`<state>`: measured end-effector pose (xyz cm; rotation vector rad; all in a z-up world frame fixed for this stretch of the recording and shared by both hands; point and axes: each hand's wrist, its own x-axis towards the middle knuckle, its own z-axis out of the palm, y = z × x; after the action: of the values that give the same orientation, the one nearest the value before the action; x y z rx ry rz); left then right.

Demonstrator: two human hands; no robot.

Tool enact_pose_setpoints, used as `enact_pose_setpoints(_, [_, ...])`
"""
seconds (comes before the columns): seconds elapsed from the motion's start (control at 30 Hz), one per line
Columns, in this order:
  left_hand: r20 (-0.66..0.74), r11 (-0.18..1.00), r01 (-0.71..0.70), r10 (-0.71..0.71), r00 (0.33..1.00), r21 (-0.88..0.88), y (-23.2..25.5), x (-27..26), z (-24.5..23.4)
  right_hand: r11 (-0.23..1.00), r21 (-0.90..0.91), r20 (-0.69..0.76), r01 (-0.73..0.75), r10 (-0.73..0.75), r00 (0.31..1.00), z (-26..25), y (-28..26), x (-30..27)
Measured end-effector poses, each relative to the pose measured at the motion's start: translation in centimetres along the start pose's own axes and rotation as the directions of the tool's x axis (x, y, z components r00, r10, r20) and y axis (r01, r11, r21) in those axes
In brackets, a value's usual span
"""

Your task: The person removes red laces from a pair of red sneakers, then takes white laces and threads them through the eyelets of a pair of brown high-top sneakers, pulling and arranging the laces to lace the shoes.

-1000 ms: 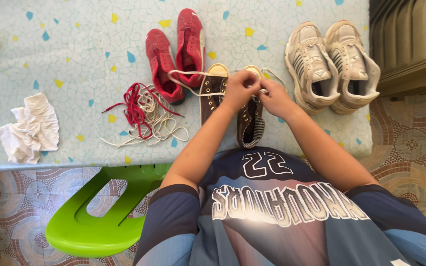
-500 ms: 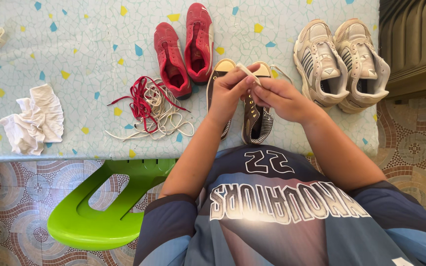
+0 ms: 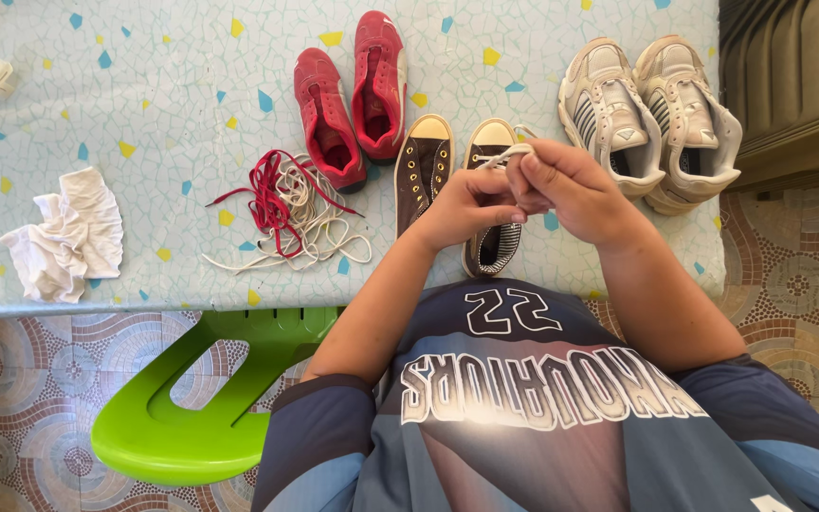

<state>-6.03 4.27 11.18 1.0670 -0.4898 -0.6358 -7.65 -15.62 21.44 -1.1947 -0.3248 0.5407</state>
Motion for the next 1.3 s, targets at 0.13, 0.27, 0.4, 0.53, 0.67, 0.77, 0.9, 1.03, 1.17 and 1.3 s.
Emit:
enact_pose_setpoints(0.13, [0.047, 0.990, 0.000, -0.007, 0.999, 0.138, 0.0, 0.1, 0.5, 0.996, -0.042, -0.004, 0.076, -0.076, 0.997, -0.1, -0.3, 0.0])
enact_pose_setpoints(0.27, [-0.147, 0.673, 0.219, -0.163, 0.976, 0.706, -1.0, 0.9, -0.9, 0.973, -0.023, -0.004, 0.229, -0.229, 0.973, -0.7, -1.8, -0.1])
enact_pose_setpoints(0.4, [-0.593, 0.102, 0.644, -0.302, 0.747, 0.759, -1.2, 1.1, -4.1, 0.942, -0.030, -0.081, 0.334, -0.335, 0.939, -1.4, -2.9, -1.2])
enact_pose_setpoints(0.53, [-0.347, 0.155, 0.330, 0.100, 0.933, 0.931, -0.6, 0.6, -3.8, 0.964, 0.014, -0.080, 0.264, -0.262, 0.962, -2.3, -1.5, -0.6])
enact_pose_setpoints(0.67, [-0.022, 0.769, -0.084, 0.126, 0.992, 0.634, 0.3, 1.4, -1.5, 0.995, 0.095, -0.127, 0.038, -0.025, 0.992, -2.3, 1.0, 0.7])
enact_pose_setpoints(0.77, [-0.020, 0.878, -0.052, 0.070, 0.997, 0.475, 0.7, 2.3, -0.6, 0.999, 0.051, -0.165, 0.009, -0.001, 0.986, -2.1, 1.5, 0.6])
enact_pose_setpoints(0.9, [-0.096, 0.774, 0.053, 0.010, 0.995, 0.630, 0.9, 2.2, -0.9, 0.976, 0.000, -0.216, 0.218, -0.213, 0.953, -3.1, -0.3, -0.2])
enact_pose_setpoints(1.03, [-0.221, 0.326, 0.337, -0.345, 0.912, 0.883, -0.5, 2.3, -1.9, 0.966, 0.022, -0.220, 0.256, -0.245, 0.944, -3.6, -1.9, -1.1])
enact_pose_setpoints(1.17, [-0.053, 0.349, 0.125, -0.207, 0.977, 0.929, -4.7, 3.7, -3.1, 0.974, 0.012, -0.196, 0.225, -0.219, 0.956, -2.7, -1.4, -1.0])
enact_pose_setpoints(1.3, [-0.424, 0.323, 0.565, -0.414, 0.806, 0.759, -9.0, 4.2, -6.5, 0.953, -0.112, -0.268, 0.281, -0.301, 0.915, -3.1, -1.5, -1.5])
